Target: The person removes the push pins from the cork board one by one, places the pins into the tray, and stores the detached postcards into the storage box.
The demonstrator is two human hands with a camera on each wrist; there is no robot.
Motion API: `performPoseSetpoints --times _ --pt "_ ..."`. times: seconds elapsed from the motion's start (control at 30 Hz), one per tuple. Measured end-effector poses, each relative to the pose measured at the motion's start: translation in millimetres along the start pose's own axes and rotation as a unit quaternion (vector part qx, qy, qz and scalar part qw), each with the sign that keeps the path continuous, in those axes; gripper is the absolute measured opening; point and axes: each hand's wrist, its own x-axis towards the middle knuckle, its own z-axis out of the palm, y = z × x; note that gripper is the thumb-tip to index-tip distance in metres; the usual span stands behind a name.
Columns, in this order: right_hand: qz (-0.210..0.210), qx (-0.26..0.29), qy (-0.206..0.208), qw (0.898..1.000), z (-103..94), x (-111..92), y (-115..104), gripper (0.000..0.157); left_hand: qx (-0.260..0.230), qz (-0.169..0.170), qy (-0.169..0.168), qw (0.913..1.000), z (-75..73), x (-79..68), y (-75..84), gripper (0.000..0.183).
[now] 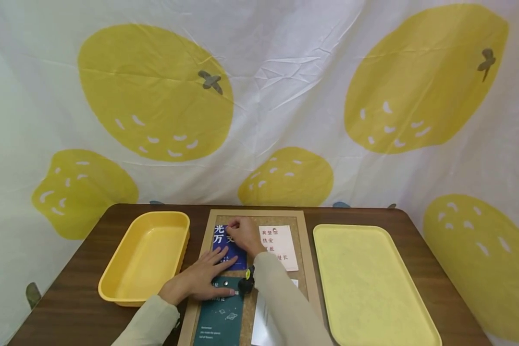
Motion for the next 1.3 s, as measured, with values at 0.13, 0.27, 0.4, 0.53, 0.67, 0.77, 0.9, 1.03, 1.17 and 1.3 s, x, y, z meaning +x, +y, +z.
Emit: performPoseSetpoints --times 0.13,0.27,0.4,0.53,0.67,0.77,0.9,1.03,1.17,1.3 --pt "0.006 0.004 -0.01 1.0 -2.5 1 1 0.008 0.003 0.0 -0.003 1.0 -0.6 0.3 0.3 0.085" --pt "0.004 0.009 -0.022 1.0 -8.0 2 0 0.01 0.0 -0.005 -0.006 1.0 -0.7 -0.2 0.4 0.086" --pt "-0.005 0.001 -0.026 1.0 -12.7 3 2 0.012 0.003 -0.01 -0.007 0.9999 -0.3 0.4 -0.8 0.086" --pt "-0.011 -0.006 -0.024 1.0 -15.7 2 3 0.013 0.004 -0.011 -0.008 0.9999 0.2 1.4 -1.7 0.086" --pt "-0.025 -0.009 -0.019 0.999 -18.6 1 2 0.015 0.001 -0.01 -0.011 0.9999 0.0 1.6 -1.0 0.086" --pt "-0.042 -0.013 -0.013 0.999 -21.6 1 1 0.016 -0.001 -0.013 -0.012 0.9998 0.1 1.7 -0.6 0.086" --pt "-0.067 -0.013 -0.003 0.998 -28.2 2 -1 0.015 0.0 -0.014 -0.012 0.9998 0.5 1.8 -0.6 0.086" --pt "-0.083 -0.008 0.001 0.996 -37.4 1 0 0.013 0.0 -0.016 -0.013 0.9998 0.2 1.1 0.3 0.086" --pt "-0.081 0.0 0.0 0.997 -47.3 0 3 0.013 -0.003 -0.019 -0.013 0.9997 0.0 0.8 0.6 0.086" --pt "-0.082 -0.004 0.01 0.997 -58.1 -4 5 0.013 -0.003 -0.014 -0.009 0.9999 -0.2 0.6 0.6 0.086"
